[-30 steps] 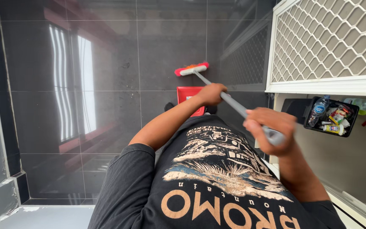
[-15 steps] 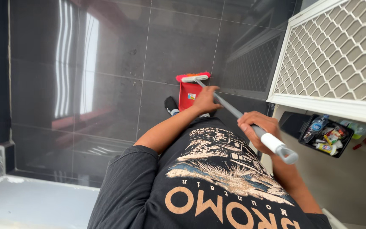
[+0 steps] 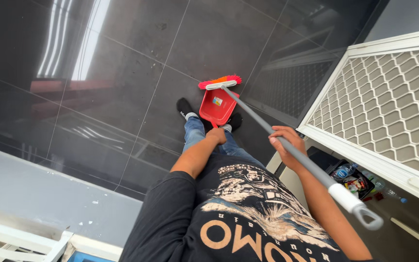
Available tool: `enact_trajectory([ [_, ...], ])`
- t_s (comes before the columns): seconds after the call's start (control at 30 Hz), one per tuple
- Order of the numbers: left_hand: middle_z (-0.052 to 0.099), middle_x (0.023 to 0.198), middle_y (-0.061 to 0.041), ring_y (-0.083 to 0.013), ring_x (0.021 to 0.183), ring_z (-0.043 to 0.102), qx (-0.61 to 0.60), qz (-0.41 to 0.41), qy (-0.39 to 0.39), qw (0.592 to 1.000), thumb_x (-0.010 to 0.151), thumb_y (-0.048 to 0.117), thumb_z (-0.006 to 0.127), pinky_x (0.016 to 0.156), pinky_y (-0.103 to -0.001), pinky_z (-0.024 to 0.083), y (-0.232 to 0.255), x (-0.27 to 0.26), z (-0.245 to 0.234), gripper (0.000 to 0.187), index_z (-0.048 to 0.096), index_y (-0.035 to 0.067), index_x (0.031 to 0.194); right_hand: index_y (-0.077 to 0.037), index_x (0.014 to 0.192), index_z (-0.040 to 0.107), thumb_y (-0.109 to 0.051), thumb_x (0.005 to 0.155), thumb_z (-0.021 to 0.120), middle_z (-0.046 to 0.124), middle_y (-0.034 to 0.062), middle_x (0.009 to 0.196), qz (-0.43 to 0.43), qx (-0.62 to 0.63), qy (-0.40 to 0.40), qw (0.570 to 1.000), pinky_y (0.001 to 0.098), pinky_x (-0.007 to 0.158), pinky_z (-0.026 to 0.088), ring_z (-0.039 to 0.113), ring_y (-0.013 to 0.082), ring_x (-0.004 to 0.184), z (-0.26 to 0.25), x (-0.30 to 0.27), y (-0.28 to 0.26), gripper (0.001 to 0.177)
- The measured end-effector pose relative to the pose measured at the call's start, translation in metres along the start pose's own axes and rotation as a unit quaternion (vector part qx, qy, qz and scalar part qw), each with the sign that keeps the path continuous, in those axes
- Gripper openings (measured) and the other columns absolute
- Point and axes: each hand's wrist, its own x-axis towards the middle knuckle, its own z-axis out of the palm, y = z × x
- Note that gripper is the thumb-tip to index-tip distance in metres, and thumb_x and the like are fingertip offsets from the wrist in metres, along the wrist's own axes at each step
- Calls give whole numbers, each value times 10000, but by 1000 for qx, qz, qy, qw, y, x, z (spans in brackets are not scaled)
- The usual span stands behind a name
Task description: The person sweeps the tiled floor of a balcony using a broom and a dustpan, collecting debris and moving the items around the space.
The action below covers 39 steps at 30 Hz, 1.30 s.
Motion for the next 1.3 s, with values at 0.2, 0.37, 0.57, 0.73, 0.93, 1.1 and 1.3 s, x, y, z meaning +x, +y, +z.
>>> enact_trajectory([
  [0.2,642,1351,-211,-381,1230,645,20,10,16,1000,937,186,550,1005,-482,532,-2,1,7,394,649,75,1302,7,1046,684,-164,998,608,629,167,1389,98,160,20,982,345,901,579,695,264,1140,-2,11,-2,193],
  [0.37,702,1319,-185,-347,1218,686,79,15,33,996,899,187,583,999,-471,559,-29,7,-37,387,720,101,1250,11,995,560,-181,1062,539,529,218,1531,128,331,81,931,440,1055,568,660,344,1264,-7,18,-23,204],
  [0.57,676,1309,-173,-329,1223,650,105,49,52,992,873,224,565,1009,-462,528,-86,5,-107,401,711,111,1228,-4,991,541,-196,1072,512,498,237,1546,80,326,102,936,467,1064,553,639,368,1279,31,31,-70,211],
  [0.73,669,1230,-225,-376,1146,655,134,144,88,977,842,261,632,956,-487,522,-137,-1,-178,399,699,56,1178,38,1041,578,-262,1078,541,512,238,1558,71,298,188,933,449,1008,553,647,372,1258,97,63,-130,304],
  [0.93,729,1178,-206,-374,1110,701,144,128,60,979,891,238,574,959,-477,554,-209,-11,-240,333,755,136,1152,38,1087,569,-295,1092,539,492,239,1566,70,306,258,914,436,1048,568,648,365,1281,159,92,-178,335],
  [1.1,700,1215,-215,-373,1147,668,167,116,65,977,894,275,620,974,-479,532,-248,-9,-279,344,729,83,1158,39,1105,568,-285,1074,536,475,255,1571,51,307,263,913,460,1005,576,659,389,1246,188,108,-190,327],
  [1.3,698,1236,-204,-357,1166,669,169,83,86,978,895,263,631,983,-469,535,-289,-14,-287,336,737,69,1147,30,1062,538,-266,1087,528,382,262,1628,30,342,255,904,468,1034,575,637,401,1275,220,117,-191,297],
])
